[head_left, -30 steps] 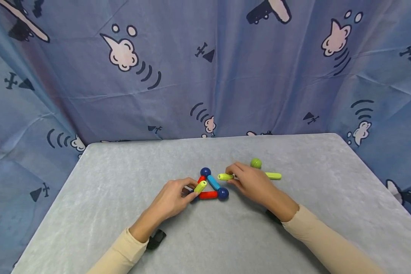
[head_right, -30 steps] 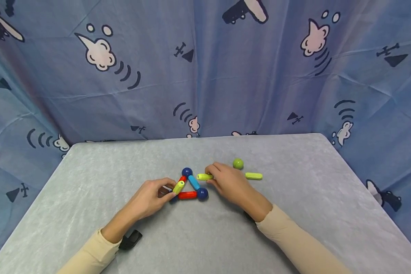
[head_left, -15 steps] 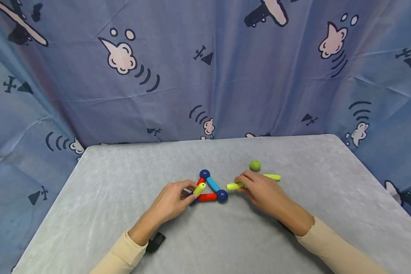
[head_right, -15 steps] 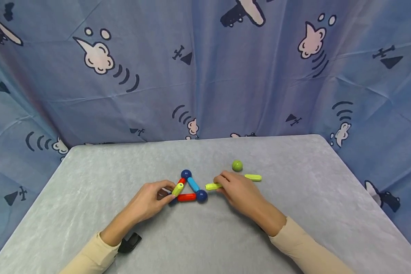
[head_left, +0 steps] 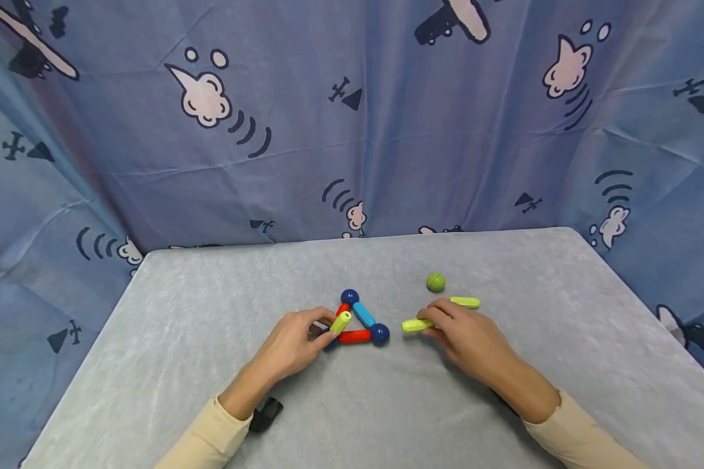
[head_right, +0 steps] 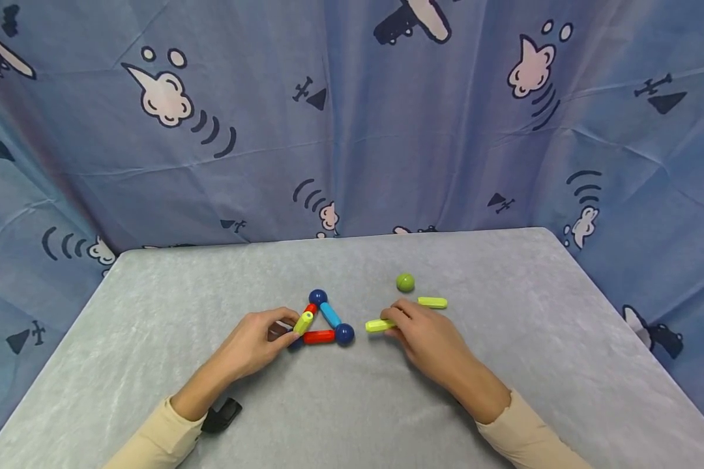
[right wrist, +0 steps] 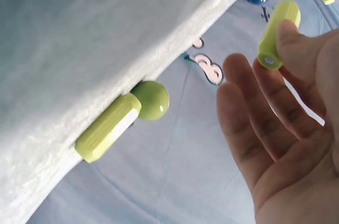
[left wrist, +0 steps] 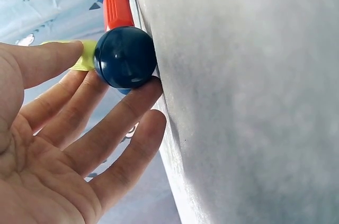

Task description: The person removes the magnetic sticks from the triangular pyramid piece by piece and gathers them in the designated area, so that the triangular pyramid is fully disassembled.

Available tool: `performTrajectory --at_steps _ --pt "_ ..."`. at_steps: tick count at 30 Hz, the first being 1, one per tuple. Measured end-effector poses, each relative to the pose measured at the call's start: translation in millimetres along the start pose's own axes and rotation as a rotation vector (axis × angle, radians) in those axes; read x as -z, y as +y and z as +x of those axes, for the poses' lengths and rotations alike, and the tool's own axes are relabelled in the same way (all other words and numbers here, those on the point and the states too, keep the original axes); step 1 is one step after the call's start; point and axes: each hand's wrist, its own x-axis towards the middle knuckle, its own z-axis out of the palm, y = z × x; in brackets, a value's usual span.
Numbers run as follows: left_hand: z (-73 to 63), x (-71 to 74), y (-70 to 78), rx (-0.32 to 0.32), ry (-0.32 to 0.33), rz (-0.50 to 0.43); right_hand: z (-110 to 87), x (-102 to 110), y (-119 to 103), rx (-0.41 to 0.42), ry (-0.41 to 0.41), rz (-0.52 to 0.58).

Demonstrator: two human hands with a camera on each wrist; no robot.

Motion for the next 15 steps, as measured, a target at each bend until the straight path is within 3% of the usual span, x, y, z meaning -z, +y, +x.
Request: performTrajectory --at_steps 15 --pt "1.2 0.4 -1.0 0.017 -0.006 -0.009 -1.8 17 23 -0.031 -0.011 0.008"
